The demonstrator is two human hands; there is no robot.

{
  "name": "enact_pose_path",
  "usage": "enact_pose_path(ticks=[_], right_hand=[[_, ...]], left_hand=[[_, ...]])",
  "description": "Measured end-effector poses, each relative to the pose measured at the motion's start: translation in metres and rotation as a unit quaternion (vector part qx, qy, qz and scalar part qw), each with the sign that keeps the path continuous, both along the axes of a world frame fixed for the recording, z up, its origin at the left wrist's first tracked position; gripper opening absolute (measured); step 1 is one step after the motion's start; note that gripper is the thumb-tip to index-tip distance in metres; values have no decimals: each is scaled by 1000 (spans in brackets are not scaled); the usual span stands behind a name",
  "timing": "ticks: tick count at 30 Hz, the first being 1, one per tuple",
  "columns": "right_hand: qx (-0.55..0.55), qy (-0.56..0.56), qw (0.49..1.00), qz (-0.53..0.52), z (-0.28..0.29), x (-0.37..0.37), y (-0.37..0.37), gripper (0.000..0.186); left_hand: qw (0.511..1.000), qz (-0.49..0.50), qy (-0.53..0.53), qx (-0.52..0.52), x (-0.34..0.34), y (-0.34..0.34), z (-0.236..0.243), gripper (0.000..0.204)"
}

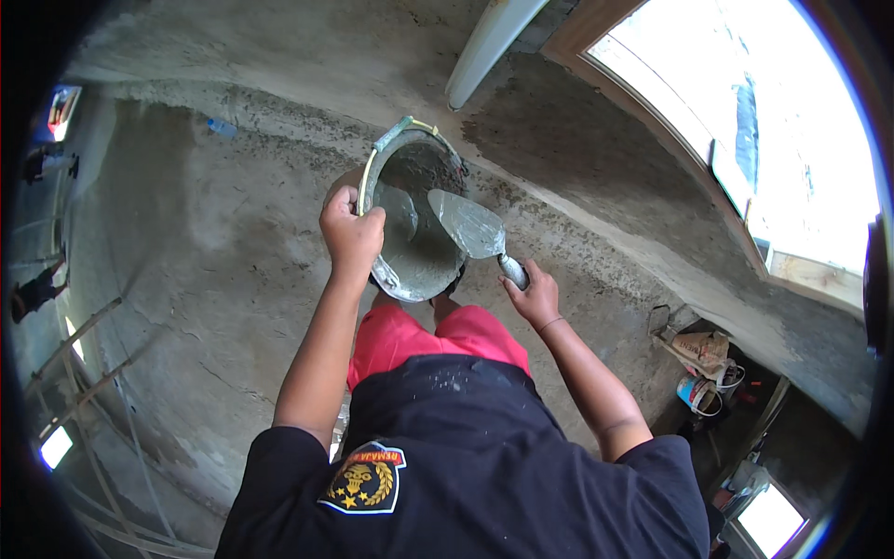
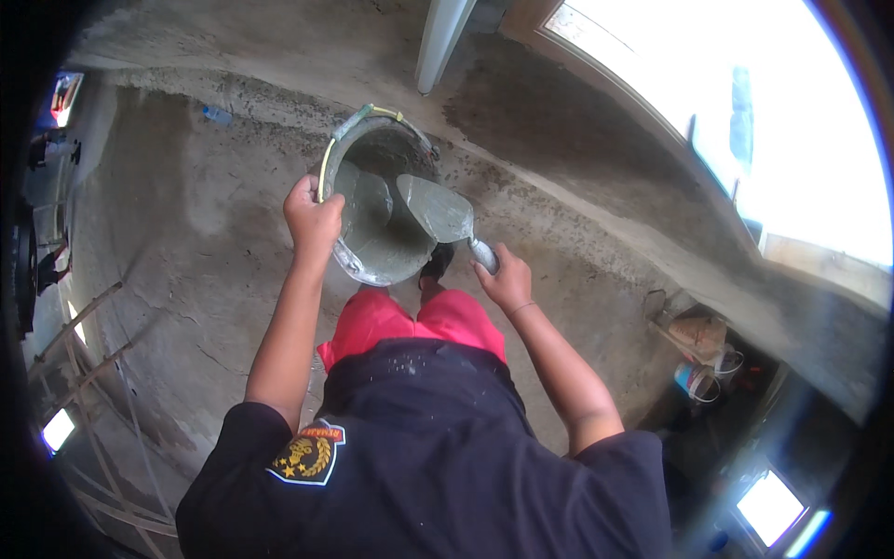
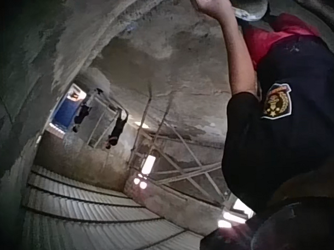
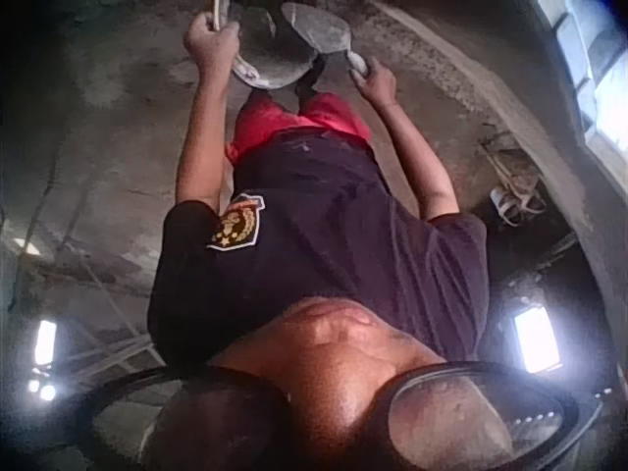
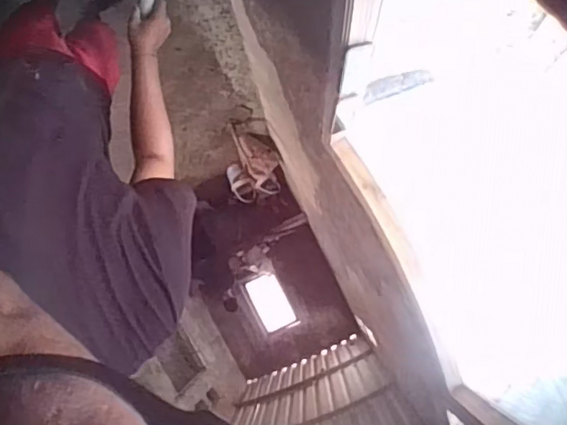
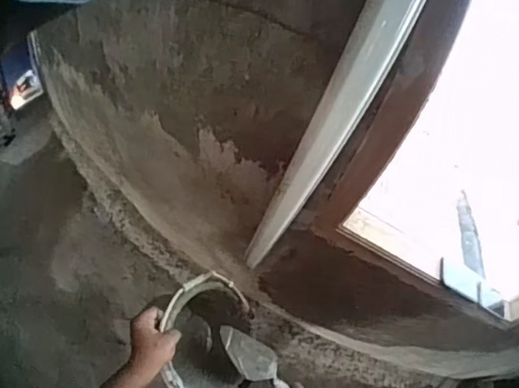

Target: The person scoops mortar from a bucket with a trowel and applies it onto the wall.

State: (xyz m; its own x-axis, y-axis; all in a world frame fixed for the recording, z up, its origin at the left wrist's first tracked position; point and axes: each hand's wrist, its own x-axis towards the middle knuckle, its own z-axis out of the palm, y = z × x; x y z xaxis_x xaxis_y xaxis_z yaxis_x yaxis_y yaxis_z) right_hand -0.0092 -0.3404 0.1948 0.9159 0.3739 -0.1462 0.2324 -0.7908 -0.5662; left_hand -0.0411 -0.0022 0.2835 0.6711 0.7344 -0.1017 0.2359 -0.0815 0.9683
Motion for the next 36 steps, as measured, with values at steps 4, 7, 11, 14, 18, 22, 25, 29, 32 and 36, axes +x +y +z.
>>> enact_pose_path(ticks=[4, 7, 11, 14, 18, 22, 25, 29, 32, 36], right_hand=[[-81, 40, 996, -4, -20, 2, 5, 45], [-31, 32, 999, -3, -35, 4, 11, 45], [-48, 37, 998, 12, -59, 17, 17, 45], [-57, 43, 997, 24, -80, 23, 25, 45], [-65, 42, 997, 28, -104, 27, 36, 44], [-63, 34, 997, 12, -115, 26, 42, 46], [-82, 22, 996, 8, -128, 33, 43, 46], [-67, 1, 998, 5, -146, 59, 27, 46], [-73, 48, 996, -2, -175, 93, 14, 44], [-89, 103, 991, -3, -205, 147, -4, 49]], left_hand=[[1000, 21, -6, -7, -6, -1, -20, 16], [1000, 25, 1, 14, -7, 1, -37, 16], [997, 23, 5, 74, -2, 1, -67, 16], [999, 23, 8, 41, 5, 8, -93, 16], [997, 7, 11, 73, 10, 22, -124, 14], [998, 10, 18, 58, 11, 27, -143, 14], [998, 15, 18, 61, 16, 32, -158, 14], [999, 14, 33, 33, 12, 32, -175, 11], [998, 41, 16, 39, 11, 32, -191, 16], [998, 50, -4, 29, 1, 26, -200, 16]])
